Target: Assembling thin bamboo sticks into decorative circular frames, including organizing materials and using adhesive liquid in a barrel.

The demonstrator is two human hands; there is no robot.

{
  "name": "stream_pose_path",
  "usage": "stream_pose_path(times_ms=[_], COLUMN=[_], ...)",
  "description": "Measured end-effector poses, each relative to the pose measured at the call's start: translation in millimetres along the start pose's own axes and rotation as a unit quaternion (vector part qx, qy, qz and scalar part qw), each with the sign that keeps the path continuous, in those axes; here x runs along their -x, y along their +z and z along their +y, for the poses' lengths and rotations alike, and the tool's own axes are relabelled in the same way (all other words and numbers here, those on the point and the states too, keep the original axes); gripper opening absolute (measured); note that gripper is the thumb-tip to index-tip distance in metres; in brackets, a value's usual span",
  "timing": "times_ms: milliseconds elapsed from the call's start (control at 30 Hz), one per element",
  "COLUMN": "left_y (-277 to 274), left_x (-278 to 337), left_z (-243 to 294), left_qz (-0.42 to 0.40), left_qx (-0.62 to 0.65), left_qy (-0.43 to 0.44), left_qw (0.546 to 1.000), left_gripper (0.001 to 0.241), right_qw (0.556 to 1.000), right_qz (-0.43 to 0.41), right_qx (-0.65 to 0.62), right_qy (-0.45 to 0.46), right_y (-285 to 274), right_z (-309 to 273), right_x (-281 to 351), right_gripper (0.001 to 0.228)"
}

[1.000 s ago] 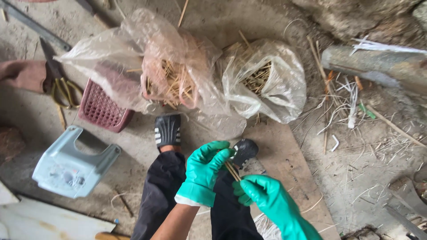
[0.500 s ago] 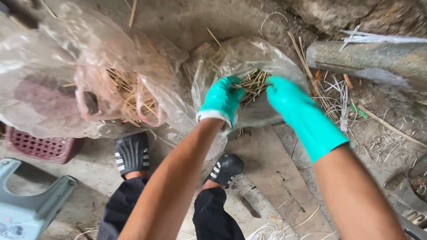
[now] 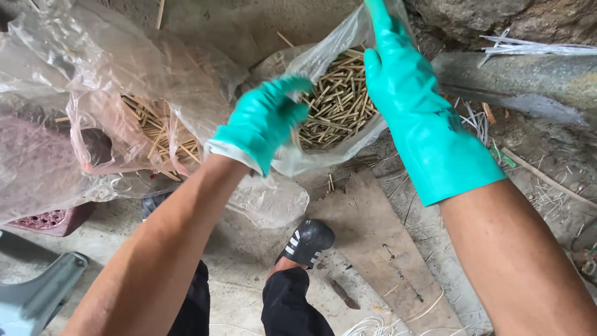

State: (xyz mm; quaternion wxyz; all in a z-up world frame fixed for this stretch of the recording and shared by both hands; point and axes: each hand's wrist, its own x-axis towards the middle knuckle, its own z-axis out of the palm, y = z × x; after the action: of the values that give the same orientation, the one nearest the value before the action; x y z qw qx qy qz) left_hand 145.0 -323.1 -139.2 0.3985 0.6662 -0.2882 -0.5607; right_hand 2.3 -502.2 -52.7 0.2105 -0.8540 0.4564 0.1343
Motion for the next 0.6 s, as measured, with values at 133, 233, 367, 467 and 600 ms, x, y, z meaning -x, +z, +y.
stream_pose_path(times_ms=[133,233,367,467,600], left_y=[23.6,23.1,-6.0,-30.5,-39.8], left_x=[6.5,-2.8,1.3,2.3,1.3], left_z=[4.4,-15.3,-3.5,9.4,25.0], left_qz=[-0.080,-0.073,-0.049,-0.036,0.000], left_qx=[-0.011,-0.112,-0.257,-0.335,-0.315], left_qy=[0.001,-0.085,-0.011,-0.049,-0.018], left_qw=[0.997,0.987,0.965,0.940,0.949], left_gripper=[0.040,0.048,0.057,0.067,0.078], right_qw=[0.960,0.946,0.971,0.975,0.949], right_qz=[0.178,0.186,0.000,-0.132,-0.089], right_qx=[0.009,-0.024,-0.136,0.022,0.259], right_qy=[-0.218,-0.263,-0.199,-0.175,-0.158], right_y=[35.2,19.7,-2.4,9.6,36.7], right_z=[42.4,29.3,15.8,24.2,49.8], right_x=[-26.6,-29.4,-10.4,-13.7,-41.2], right_gripper=[0.061,0.048,0.019,0.015,0.030])
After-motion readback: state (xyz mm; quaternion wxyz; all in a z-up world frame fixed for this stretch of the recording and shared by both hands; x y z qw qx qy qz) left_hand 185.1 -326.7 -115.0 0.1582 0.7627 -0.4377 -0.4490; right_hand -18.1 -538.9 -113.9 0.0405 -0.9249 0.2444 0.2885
